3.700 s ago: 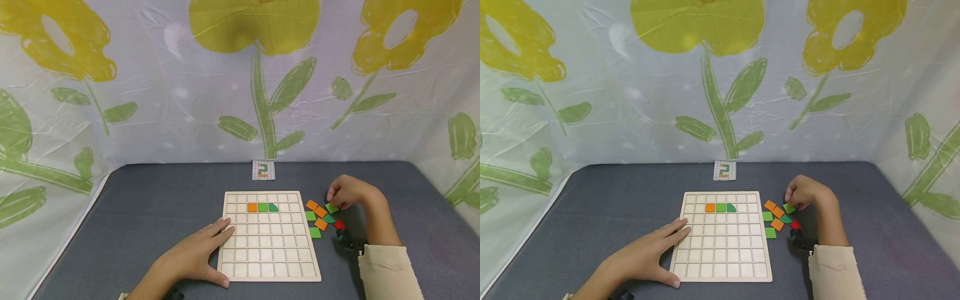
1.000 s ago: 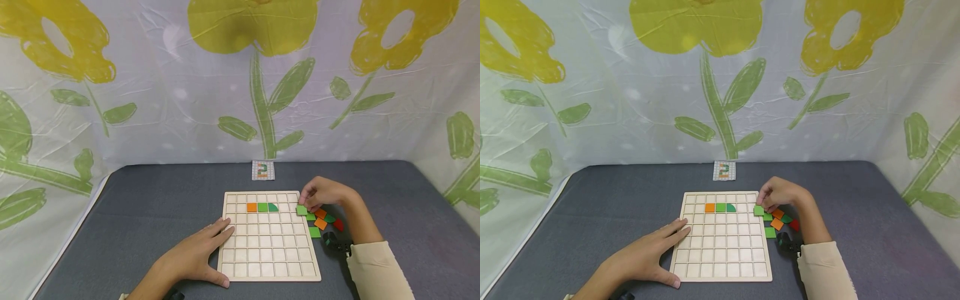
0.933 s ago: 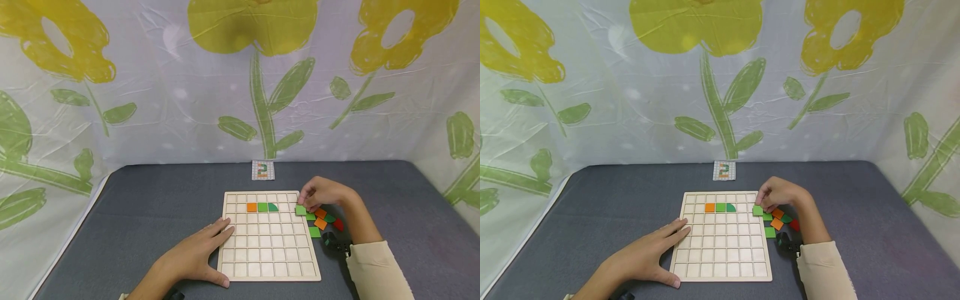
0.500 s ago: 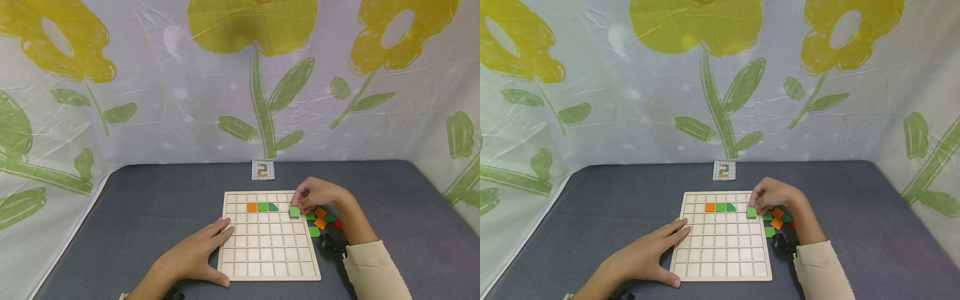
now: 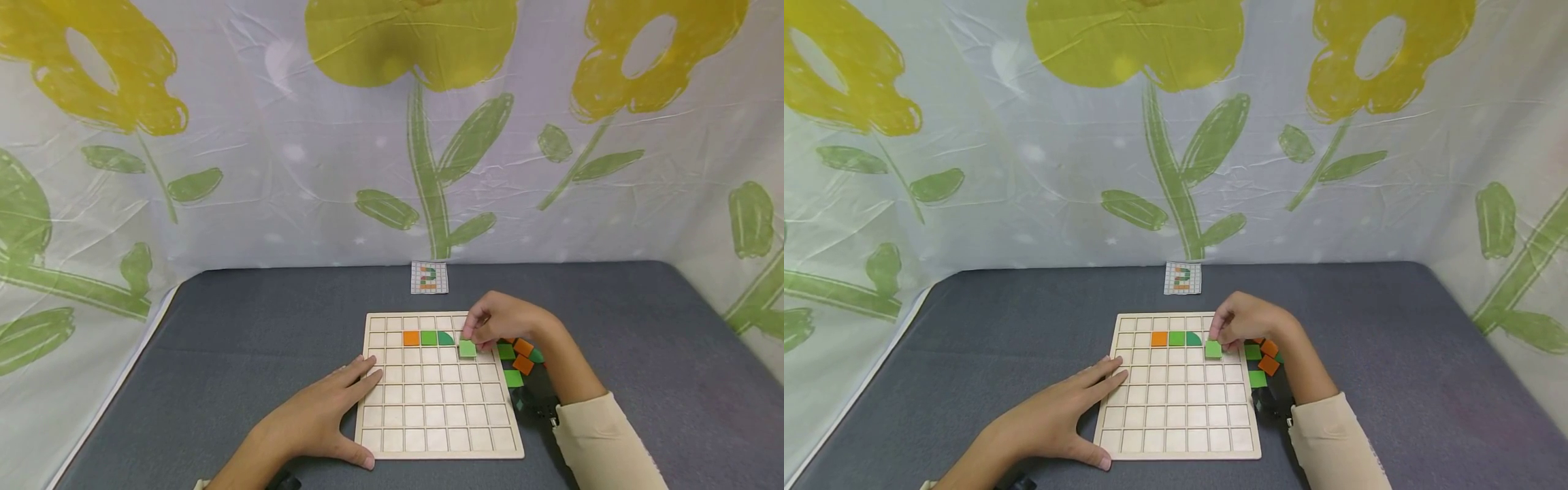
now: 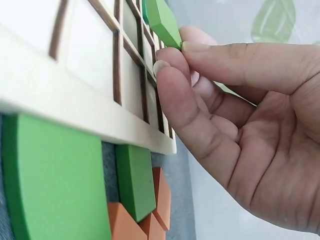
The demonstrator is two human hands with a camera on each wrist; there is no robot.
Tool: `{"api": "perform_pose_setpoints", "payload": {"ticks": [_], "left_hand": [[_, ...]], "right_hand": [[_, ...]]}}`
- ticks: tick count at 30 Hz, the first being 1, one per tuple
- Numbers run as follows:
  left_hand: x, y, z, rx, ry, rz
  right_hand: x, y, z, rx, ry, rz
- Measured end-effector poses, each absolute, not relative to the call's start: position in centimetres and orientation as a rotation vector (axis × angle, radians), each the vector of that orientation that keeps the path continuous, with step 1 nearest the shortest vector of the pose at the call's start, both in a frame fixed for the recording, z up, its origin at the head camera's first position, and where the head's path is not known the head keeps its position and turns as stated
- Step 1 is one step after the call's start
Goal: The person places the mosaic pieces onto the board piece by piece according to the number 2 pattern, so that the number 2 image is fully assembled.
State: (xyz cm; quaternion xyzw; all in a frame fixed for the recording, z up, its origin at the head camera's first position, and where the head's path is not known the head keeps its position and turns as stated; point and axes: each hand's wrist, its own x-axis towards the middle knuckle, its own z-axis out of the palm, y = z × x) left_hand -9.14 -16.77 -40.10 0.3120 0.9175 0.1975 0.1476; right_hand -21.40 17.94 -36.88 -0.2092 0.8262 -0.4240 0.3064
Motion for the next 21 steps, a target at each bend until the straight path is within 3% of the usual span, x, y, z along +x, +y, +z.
{"api": "perform_pose_setpoints", "payload": {"ticks": [21], "left_hand": [[-9.1, -16.7, -40.0, 0.892, 2.645, 0.564]], "right_hand": [[-21.1, 16.0, -37.2, -0.604, 2.195, -1.158]]}}
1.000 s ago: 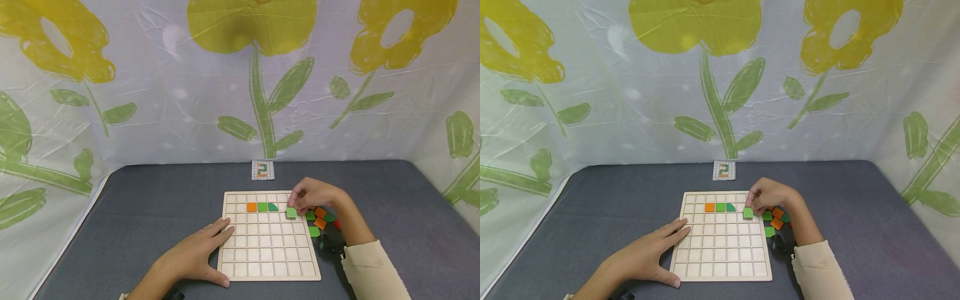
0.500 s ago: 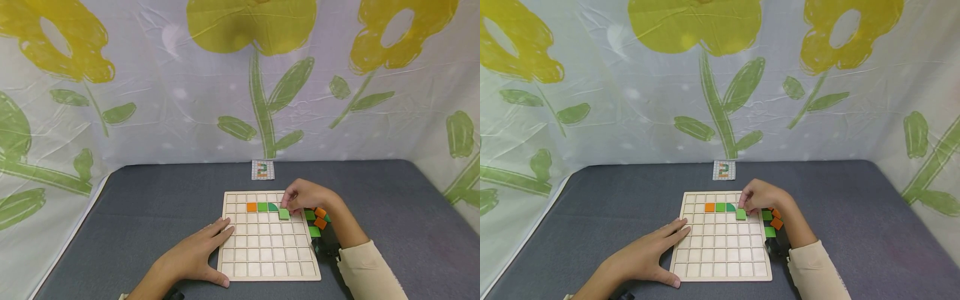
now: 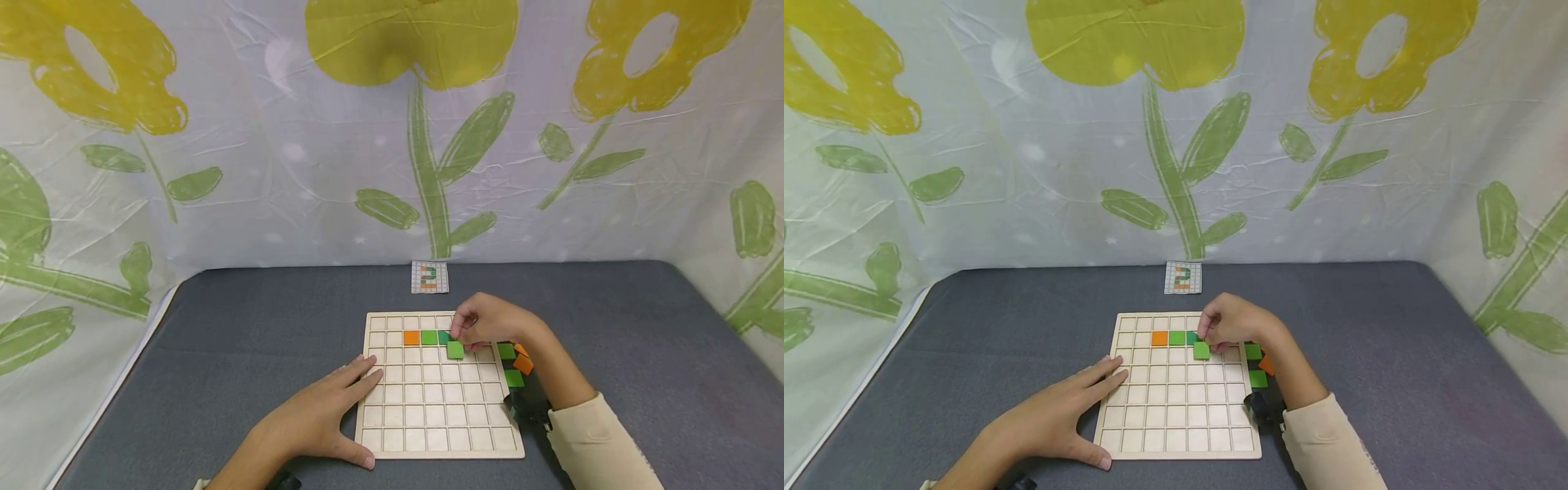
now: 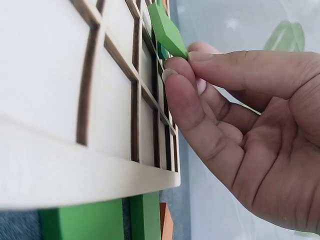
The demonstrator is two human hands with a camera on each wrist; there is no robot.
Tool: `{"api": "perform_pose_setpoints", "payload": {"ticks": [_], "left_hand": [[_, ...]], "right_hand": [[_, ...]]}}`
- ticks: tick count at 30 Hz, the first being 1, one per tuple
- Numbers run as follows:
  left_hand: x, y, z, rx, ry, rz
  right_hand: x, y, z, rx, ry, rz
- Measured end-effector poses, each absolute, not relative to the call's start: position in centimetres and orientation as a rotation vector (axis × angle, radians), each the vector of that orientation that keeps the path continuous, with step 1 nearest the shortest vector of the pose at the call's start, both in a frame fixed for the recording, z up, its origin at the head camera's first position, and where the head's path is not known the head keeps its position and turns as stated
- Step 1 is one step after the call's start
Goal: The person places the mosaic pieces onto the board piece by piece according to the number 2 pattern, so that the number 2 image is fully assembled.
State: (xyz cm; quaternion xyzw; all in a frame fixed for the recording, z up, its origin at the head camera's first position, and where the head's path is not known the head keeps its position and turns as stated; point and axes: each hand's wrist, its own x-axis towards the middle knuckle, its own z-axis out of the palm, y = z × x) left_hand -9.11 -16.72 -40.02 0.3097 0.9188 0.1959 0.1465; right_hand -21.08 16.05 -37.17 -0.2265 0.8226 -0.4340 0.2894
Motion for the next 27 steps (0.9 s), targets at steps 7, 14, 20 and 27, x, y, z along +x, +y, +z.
{"api": "perform_pose_setpoints", "payload": {"ticks": [7, 14, 20, 27], "left_hand": [[-9.12, -16.72, -40.12, 0.896, 2.644, 0.582], [-9.18, -16.69, -39.97, 0.894, 2.635, 0.586], [-9.15, -16.67, -39.91, 0.896, 2.640, 0.578], [-9.14, -16.70, -40.02, 0.897, 2.644, 0.574]], "right_hand": [[-21.09, 15.63, -37.43, -0.635, 2.214, -1.145], [-20.96, 15.29, -37.43, -0.644, 2.197, -1.163], [-20.87, 15.10, -37.32, -0.656, 2.198, -1.158], [-20.70, 15.04, -37.05, -0.651, 2.214, -1.122]]}}
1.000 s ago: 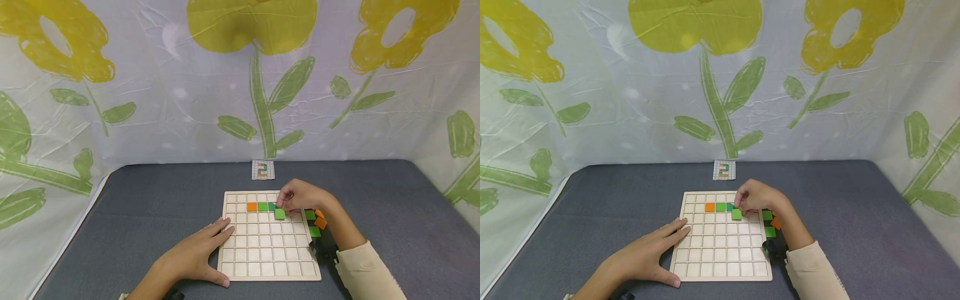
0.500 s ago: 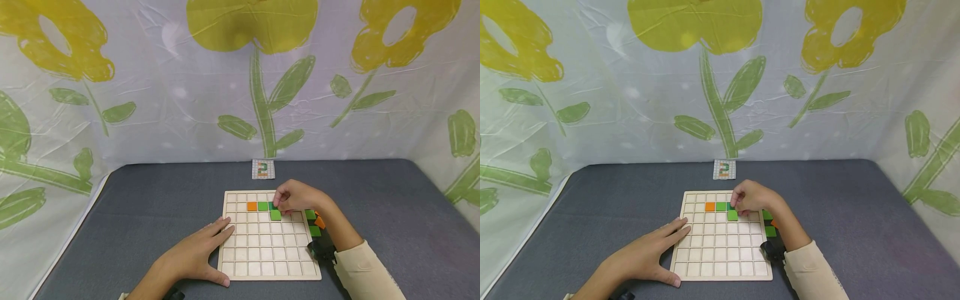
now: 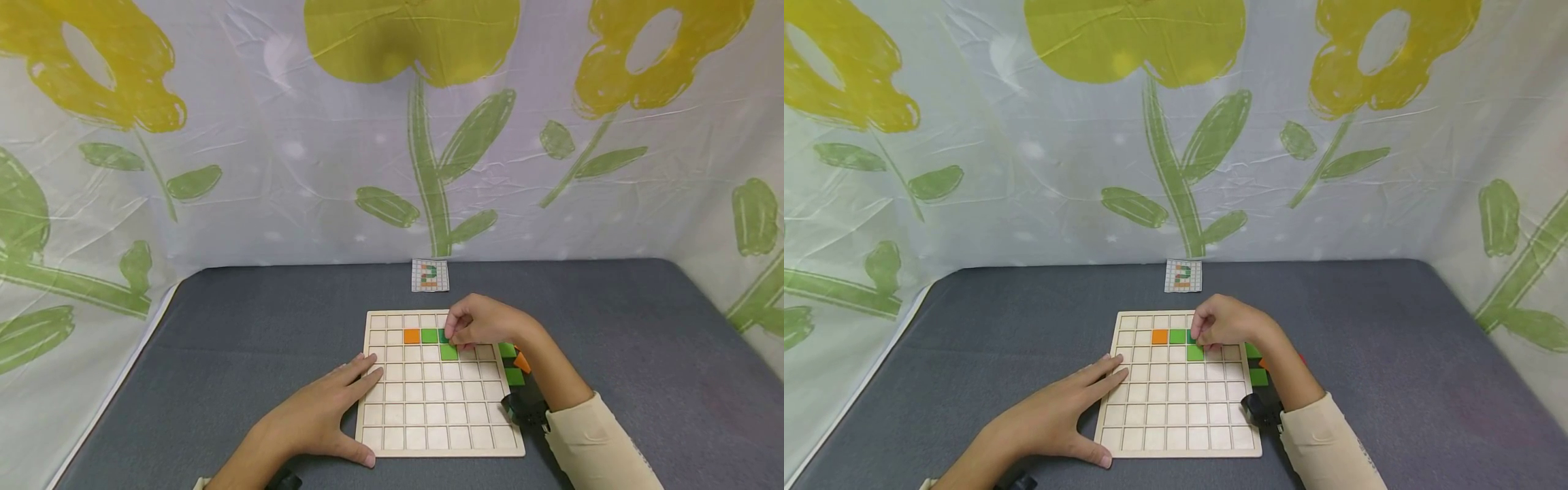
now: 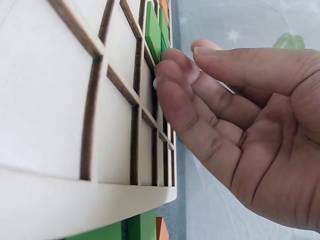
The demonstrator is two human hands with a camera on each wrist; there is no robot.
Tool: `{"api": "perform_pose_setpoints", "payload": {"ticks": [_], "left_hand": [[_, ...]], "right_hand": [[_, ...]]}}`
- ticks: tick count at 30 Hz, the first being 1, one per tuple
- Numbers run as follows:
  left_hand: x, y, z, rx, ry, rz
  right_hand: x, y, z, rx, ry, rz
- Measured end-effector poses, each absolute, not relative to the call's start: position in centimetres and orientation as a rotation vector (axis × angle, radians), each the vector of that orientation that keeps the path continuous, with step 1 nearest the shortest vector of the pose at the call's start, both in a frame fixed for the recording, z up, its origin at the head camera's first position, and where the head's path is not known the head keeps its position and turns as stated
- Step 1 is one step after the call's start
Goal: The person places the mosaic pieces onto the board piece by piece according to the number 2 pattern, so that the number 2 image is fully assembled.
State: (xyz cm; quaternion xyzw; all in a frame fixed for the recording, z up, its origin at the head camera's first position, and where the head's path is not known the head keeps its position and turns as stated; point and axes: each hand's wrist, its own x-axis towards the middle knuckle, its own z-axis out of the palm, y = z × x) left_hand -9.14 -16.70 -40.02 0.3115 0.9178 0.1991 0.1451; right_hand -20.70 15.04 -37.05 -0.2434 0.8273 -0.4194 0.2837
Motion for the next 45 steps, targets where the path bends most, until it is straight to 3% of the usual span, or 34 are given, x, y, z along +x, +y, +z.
{"api": "perform_pose_setpoints", "payload": {"ticks": [21, 33, 45], "left_hand": [[-9.1, -16.7, -40.1, 0.900, 2.644, 0.579], [-9.2, -16.7, -39.9, 0.894, 2.632, 0.588], [-9.1, -17.0, -40.0, 0.921, 2.629, 0.601]], "right_hand": [[-20.6, 16.3, -35.9, -0.806, 2.166, -1.039], [-20.5, 20.9, -33.9, -0.551, 2.421, -0.728], [-19.7, 22.4, -34.6, -0.287, 2.487, -0.418]]}}
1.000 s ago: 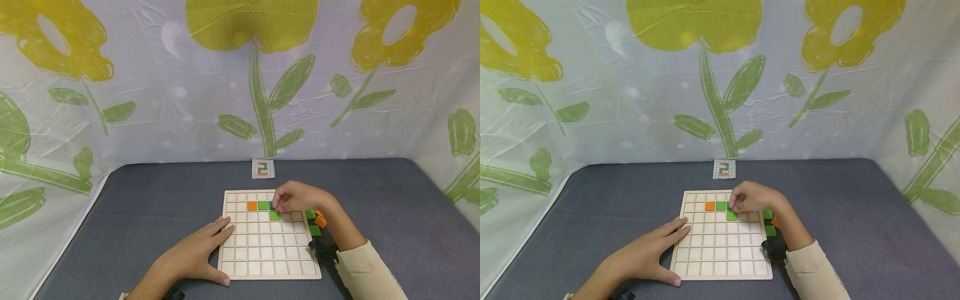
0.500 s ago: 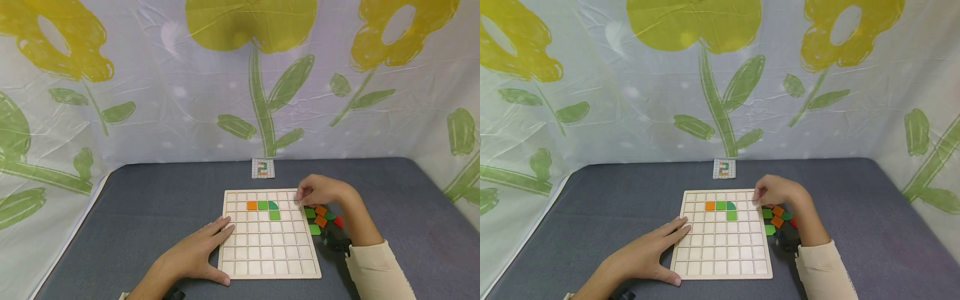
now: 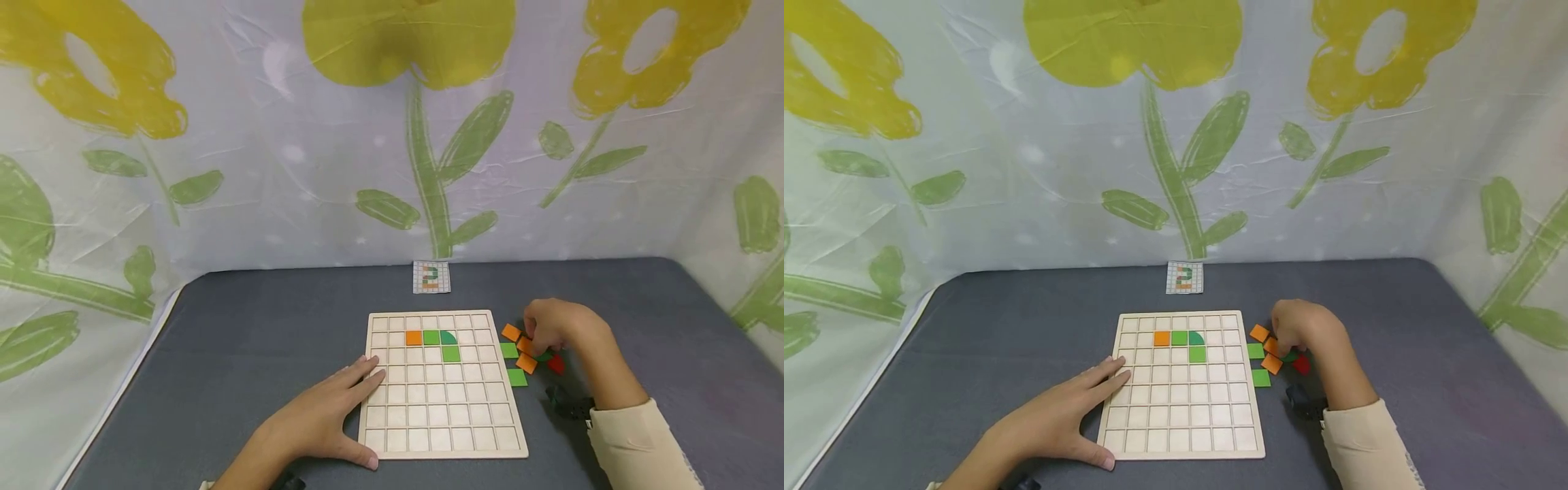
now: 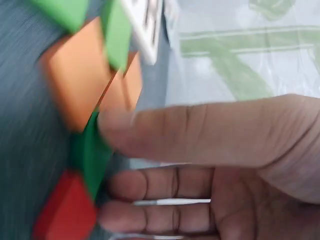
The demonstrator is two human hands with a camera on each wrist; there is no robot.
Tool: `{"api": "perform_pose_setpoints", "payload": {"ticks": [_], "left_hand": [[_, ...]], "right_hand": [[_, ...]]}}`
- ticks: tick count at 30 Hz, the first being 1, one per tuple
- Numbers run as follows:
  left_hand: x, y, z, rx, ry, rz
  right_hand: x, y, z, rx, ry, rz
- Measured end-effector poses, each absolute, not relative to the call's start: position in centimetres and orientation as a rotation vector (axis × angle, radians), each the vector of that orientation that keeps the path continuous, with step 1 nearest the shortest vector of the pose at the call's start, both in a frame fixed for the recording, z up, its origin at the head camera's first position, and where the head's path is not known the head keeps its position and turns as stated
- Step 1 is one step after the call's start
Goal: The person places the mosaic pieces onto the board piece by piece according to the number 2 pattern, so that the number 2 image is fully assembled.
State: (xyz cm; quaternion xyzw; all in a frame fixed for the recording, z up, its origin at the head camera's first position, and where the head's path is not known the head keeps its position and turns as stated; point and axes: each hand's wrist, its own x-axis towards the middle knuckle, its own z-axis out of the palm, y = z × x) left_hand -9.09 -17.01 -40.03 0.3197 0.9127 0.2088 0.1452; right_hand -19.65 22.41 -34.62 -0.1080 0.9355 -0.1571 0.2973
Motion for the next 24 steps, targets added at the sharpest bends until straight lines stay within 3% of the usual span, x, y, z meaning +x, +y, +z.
{"api": "perform_pose_setpoints", "payload": {"ticks": [24], "left_hand": [[-9.1, -16.8, -40.0, 0.914, 2.617, 0.620]], "right_hand": [[-17.3, 25.3, -36.4, -0.627, 2.597, -0.660]]}}
